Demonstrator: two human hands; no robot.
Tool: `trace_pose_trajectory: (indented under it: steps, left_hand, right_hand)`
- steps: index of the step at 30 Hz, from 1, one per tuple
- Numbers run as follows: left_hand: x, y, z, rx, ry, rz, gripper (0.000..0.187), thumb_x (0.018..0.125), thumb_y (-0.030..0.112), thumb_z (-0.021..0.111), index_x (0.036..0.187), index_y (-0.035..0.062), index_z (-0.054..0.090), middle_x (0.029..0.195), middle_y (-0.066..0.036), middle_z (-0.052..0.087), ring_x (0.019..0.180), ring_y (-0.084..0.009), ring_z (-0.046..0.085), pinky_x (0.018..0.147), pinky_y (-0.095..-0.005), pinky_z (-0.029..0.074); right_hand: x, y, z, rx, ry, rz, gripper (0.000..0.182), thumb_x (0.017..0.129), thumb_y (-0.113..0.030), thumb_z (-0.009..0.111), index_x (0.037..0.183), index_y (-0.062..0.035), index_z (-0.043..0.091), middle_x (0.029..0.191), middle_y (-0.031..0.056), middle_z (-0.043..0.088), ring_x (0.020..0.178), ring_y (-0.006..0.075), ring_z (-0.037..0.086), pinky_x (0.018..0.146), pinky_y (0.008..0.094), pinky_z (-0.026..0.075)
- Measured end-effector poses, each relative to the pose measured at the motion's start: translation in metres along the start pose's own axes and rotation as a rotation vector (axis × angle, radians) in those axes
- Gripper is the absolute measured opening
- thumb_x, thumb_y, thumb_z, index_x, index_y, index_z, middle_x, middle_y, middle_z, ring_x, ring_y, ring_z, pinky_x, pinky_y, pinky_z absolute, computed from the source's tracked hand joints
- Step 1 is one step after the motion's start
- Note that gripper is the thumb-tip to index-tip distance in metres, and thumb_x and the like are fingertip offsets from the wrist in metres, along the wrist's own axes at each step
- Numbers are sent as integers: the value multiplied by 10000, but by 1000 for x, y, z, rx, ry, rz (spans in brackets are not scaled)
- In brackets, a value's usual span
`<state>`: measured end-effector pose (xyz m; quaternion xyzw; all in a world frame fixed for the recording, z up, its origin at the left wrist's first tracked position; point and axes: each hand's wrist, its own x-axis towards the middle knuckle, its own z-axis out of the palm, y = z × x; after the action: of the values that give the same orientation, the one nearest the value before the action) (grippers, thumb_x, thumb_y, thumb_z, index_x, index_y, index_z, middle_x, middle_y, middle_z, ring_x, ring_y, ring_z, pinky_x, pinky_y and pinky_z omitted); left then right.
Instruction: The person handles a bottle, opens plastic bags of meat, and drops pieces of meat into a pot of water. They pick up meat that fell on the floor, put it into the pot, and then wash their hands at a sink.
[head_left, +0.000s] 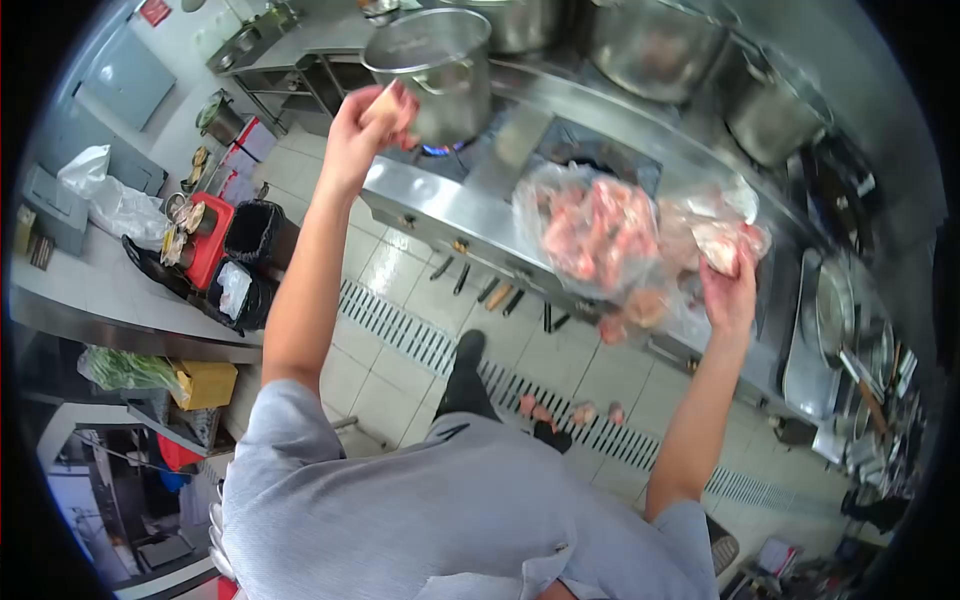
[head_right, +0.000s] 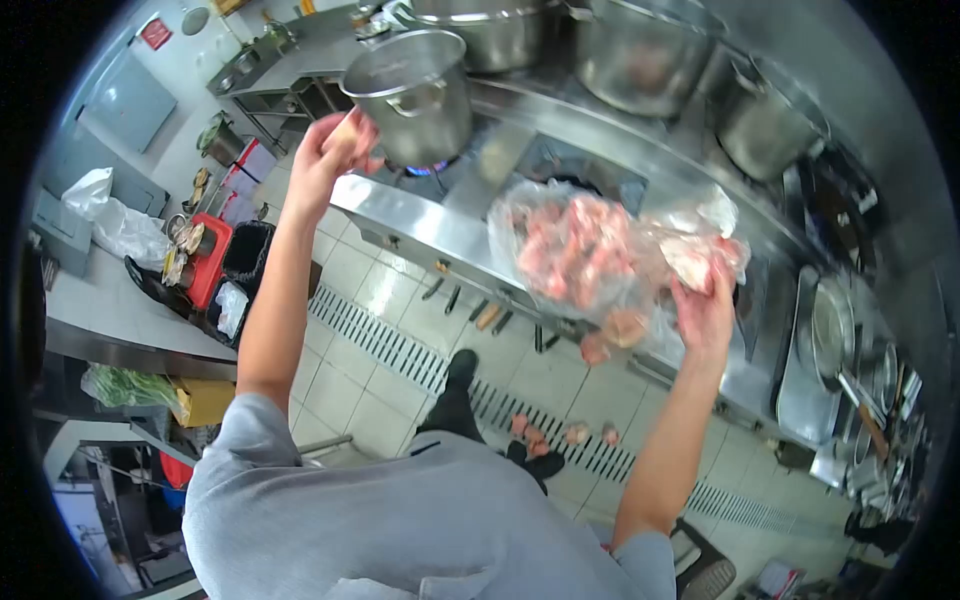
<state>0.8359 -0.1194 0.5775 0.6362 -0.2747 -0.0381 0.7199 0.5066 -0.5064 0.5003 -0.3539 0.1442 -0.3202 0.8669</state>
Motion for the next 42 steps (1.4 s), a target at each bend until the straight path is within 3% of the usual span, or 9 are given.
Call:
trace_pose_trajectory:
  steps: [12,14,18,19,22,26,36,41,42]
  left_hand:
    - [245,-87,-52,1316,-335,167,365,723,177,618,1061,38,615,1015,-170,643,1024,-315,587,869,-365,488]
    - [180,-34,-27,1045,-74,451,402,713,102,630,1110,58,588,1060,-162,595,1070,-330,542,890,-396,472]
    - [28,-41,59,363,-555,544,531,678,94,671,1178,29,502,1078,-162,548,987,-384,520,844,-459,443]
    - [-2,-60,93,139,-795,197,715,698,148,712,1342,65,414,1283,-166,467,1232,-340,406,951,-413,421]
    - [-58,-106,173,160,-875,-81,579,745,163,689,1277,54,490,1088,-185,591,1026,-326,576,854,-423,471]
    - [-79,-148,229,120,-914,-38,480,759,175,681,1206,65,546,928,-171,636,858,-289,639,764,-400,502]
    - [-110,-173,240,-614,-548,-710,278,921,266,511,870,19,627,646,-66,615,556,-119,584,455,-300,421]
    - [-106,-183,238,-262,-740,-627,266,897,275,545,791,45,627,698,-93,625,628,-196,603,567,-351,471]
    - [-108,-192,232,48,-646,-121,247,894,260,541,840,39,637,774,-121,643,723,-215,621,643,-373,480]
  right_hand:
    - [35,96,128,-225,174,98,325,880,-230,616,1171,-136,507,1042,49,625,887,193,652,668,361,592]
    - [32,99,131,-263,183,100,336,888,-229,602,1188,-119,499,1059,62,617,900,200,648,666,356,593]
    - [29,98,148,-328,197,126,360,872,-208,613,1191,-88,497,1045,72,621,874,197,654,635,358,594]
    - [26,99,151,-343,208,148,367,860,-199,626,1183,-81,499,1030,70,626,854,192,659,620,361,594]
    - [25,92,145,-434,139,182,391,875,-197,597,1227,-86,469,1090,84,600,907,222,647,651,394,604]
    - [16,70,157,-514,99,251,505,862,-183,620,1305,-57,414,1140,96,584,960,257,636,669,465,596]
    - [31,-17,314,-1166,-394,-40,586,743,-239,740,1226,27,542,1187,134,603,1060,181,583,910,323,471]
    - [157,135,408,-1179,-591,-117,446,782,-345,705,1153,-103,646,1062,44,670,927,129,624,805,259,493]
    - [201,178,401,-1234,-604,-241,420,735,-391,731,1078,-152,689,1002,34,695,894,121,638,786,272,499]
